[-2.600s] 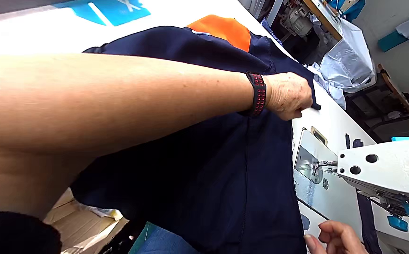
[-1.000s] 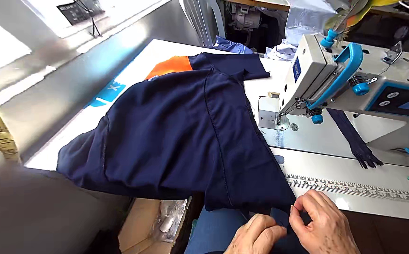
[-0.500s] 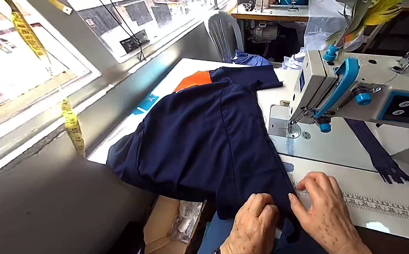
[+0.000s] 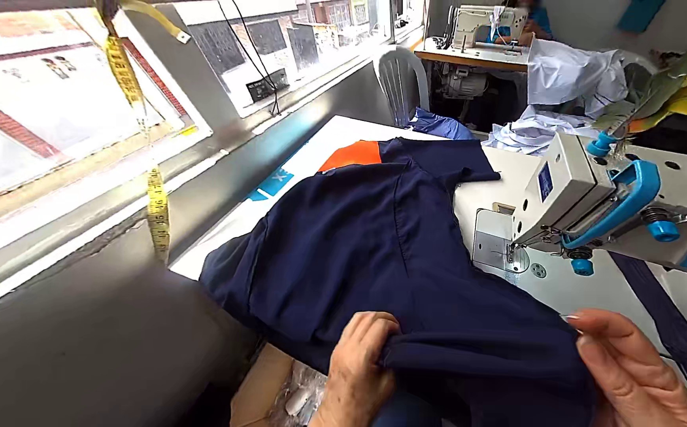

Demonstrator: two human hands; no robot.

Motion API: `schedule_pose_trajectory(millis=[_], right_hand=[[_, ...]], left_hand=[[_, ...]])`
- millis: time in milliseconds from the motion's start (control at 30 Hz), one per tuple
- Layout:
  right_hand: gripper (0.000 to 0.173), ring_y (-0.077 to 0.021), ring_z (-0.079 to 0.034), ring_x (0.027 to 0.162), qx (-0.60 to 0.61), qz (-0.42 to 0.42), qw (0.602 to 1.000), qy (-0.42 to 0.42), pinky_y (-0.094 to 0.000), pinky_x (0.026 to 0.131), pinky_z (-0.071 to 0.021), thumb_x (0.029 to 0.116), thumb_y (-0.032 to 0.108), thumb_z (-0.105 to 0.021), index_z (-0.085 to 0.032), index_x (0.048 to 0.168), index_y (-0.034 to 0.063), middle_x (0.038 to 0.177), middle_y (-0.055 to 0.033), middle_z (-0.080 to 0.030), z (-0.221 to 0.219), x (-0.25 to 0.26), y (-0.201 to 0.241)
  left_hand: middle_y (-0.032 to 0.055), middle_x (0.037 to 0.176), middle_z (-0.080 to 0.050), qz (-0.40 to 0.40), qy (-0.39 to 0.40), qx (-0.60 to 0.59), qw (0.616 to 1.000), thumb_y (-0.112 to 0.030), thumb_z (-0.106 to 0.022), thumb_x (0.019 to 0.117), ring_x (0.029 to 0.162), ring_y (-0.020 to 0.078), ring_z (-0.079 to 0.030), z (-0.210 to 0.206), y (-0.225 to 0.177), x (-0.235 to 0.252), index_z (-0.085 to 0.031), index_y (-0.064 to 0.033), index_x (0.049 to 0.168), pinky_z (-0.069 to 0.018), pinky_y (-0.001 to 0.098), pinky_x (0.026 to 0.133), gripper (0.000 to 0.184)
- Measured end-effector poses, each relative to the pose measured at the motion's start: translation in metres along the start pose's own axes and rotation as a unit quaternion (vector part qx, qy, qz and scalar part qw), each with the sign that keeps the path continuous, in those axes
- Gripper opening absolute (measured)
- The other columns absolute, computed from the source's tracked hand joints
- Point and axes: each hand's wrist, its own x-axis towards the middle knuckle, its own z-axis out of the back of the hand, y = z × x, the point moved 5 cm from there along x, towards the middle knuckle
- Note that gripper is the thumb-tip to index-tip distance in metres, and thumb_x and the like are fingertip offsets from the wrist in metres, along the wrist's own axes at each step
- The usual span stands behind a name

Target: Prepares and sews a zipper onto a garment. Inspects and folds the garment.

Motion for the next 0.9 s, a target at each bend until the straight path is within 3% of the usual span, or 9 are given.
schedule_pose_trajectory(millis=[133,200,267,400,467,567,700,833,900], right_hand=[[0.064,-0.0063,-0.063,0.117,-0.186,0.059,0.976,0.093,-0.0291,0.098,-0.0544,0.0935,0.029,-0.071,-0.041,0.148,0.012,0.129,0.0029,-0.066,-0.007,0.002,-0.032],[0.103,-0.0387,-0.052,0.135,-0.411,0.13,0.896,0.104,-0.0572,0.104,-0.0464,0.0745,0.041,-0.081,-0.035,0.149,-0.0143,0.146,-0.0309,-0.051,-0.034,-0.002,-0.064],[0.115,-0.0476,-0.051,0.136,-0.553,0.195,0.809,0.043,-0.066,0.102,-0.0436,0.0676,0.068,-0.074,-0.045,0.146,-0.0112,0.147,-0.0336,-0.05,-0.052,0.009,-0.098],[0.056,-0.049,-0.061,0.123,-0.573,0.252,0.778,-0.064,-0.0608,0.095,-0.0505,0.0915,0.026,-0.054,-0.058,0.134,-0.0114,0.136,-0.0322,-0.06,-0.047,0.071,-0.102],[0.035,-0.0418,-0.066,0.121,-0.532,0.157,0.83,-0.051,-0.0552,0.1,-0.0528,0.0944,0.003,-0.055,-0.068,0.125,-0.0069,0.129,-0.0254,-0.067,-0.04,0.099,-0.098],[0.022,-0.0228,-0.071,0.099,-0.346,-0.062,0.934,-0.068,-0.0433,0.09,-0.0545,0.0975,-0.002,-0.057,-0.073,0.113,-0.0002,0.101,-0.0141,-0.075,-0.048,0.12,-0.093],[0.018,-0.0087,-0.07,0.084,-0.15,-0.155,0.974,-0.066,-0.0286,0.079,-0.058,0.0879,0.002,-0.075,-0.069,0.105,0.0008,0.088,-0.0053,-0.072,-0.073,0.118,-0.091],[0.028,-0.0088,-0.073,0.084,-0.071,-0.264,0.955,0.115,-0.0279,0.078,-0.0614,0.069,-0.001,-0.084,-0.072,0.094,0.0039,0.087,-0.0041,-0.076,-0.094,0.111,-0.091],[0.035,-0.0071,-0.073,0.088,0.117,-0.196,0.954,0.196,-0.028,0.079,-0.0615,0.0636,0.0,-0.082,-0.074,0.096,0.0123,0.092,0.0007,-0.077,-0.099,0.099,-0.079]], left_hand=[[-0.0082,0.082,-0.067,0.119,-0.023,-0.153,0.981,-0.018,-0.059,0.0892,0.079,-0.0066,-0.063,0.048,0.03,0.036,-0.064,-0.0092,0.093,-0.0539,0.0141,0.073,0.011],[-0.0102,0.085,-0.066,0.082,-0.008,-0.211,0.974,-0.026,-0.06,0.0937,0.081,-0.0069,-0.063,0.049,0.015,0.057,-0.062,-0.0119,0.1,-0.0539,0.0137,0.076,0.015],[-0.0091,0.088,-0.069,0.019,0.026,-0.27,0.962,-0.023,-0.065,0.0904,0.083,-0.0036,-0.066,0.046,-0.006,0.077,-0.062,-0.0127,0.106,-0.0561,0.0164,0.076,0.02],[0.0004,0.095,-0.068,-0.16,0.152,-0.093,0.971,-0.03,-0.076,0.0787,0.08,0.0028,-0.064,0.065,-0.041,0.103,-0.059,-0.0094,0.116,-0.0549,0.0176,0.069,0.046],[0.0168,0.092,-0.066,-0.133,0.254,0.179,0.941,-0.037,-0.088,0.0631,0.063,0.0265,-0.067,0.071,-0.034,0.114,-0.068,-0.0035,0.111,-0.056,0.0403,0.05,0.062],[0.0263,0.107,-0.068,0.099,0.412,0.375,0.825,-0.012,-0.069,0.0935,0.098,0.047,-0.067,0.086,0.02,0.174,-0.072,0.0032,0.104,-0.0527,0.063,0.08,0.019],[0.029,0.087,-0.066,0.076,0.253,0.353,0.898,-0.007,-0.067,0.0929,0.092,0.0517,-0.065,0.132,0.042,0.283,-0.066,0.0063,0.085,-0.0464,0.0711,0.074,0.015],[0.0323,0.112,-0.065,-0.097,0.038,0.348,0.932,-0.005,-0.048,0.1014,0.111,0.0533,-0.062,0.119,-0.047,0.349,-0.062,0.0089,0.11,-0.0458,0.0689,0.086,0.022],[0.0296,0.128,-0.062,-0.143,-0.045,0.306,0.94,-0.006,-0.042,0.1026,0.124,0.0486,-0.057,0.084,-0.069,0.368,-0.062,0.0073,0.124,-0.0445,0.0623,0.093,0.032]])
